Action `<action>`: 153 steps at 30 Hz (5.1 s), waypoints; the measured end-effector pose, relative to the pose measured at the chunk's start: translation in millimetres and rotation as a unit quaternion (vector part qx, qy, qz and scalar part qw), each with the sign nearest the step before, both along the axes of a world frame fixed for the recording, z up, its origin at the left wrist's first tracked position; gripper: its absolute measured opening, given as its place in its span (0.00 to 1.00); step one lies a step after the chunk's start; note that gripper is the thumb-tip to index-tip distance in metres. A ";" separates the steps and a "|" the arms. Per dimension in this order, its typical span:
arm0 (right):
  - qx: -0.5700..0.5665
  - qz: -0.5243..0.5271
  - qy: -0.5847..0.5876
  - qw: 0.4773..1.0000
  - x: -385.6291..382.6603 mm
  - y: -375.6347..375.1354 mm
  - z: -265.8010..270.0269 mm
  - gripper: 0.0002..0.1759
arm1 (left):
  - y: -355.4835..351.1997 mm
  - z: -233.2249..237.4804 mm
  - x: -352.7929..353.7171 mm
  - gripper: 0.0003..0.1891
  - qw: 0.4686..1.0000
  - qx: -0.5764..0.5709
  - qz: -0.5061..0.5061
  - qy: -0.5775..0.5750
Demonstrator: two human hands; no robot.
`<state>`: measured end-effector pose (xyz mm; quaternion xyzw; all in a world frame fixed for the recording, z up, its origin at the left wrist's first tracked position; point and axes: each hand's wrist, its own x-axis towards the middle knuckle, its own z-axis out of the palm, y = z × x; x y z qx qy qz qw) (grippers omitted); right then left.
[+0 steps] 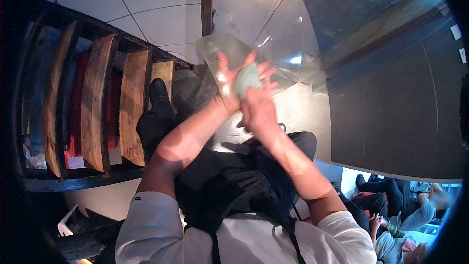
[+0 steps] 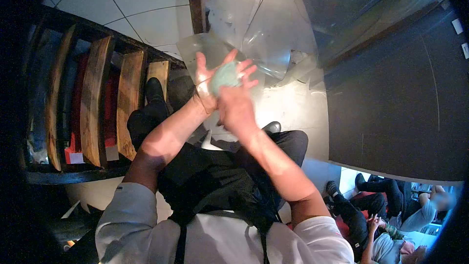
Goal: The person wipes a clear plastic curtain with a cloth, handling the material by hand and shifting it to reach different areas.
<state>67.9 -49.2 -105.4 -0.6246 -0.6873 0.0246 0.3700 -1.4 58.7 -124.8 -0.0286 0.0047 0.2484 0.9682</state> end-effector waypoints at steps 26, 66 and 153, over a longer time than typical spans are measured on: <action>-0.065 -0.122 -0.012 0.990 51.6 2.2 4.2 0.03 | -23.5 18.3 2.0 0.59 0.994 0.110 -0.010 -0.021; -0.064 -0.045 -0.095 0.992 37.8 -35.5 -10.2 0.05 | -10.9 8.3 -7.2 0.55 0.995 0.096 0.010 -0.035; 0.002 0.007 0.020 1.000 -26.6 -14.2 26.4 0.11 | -33.0 -4.3 14.6 0.58 0.966 0.207 -0.154 0.005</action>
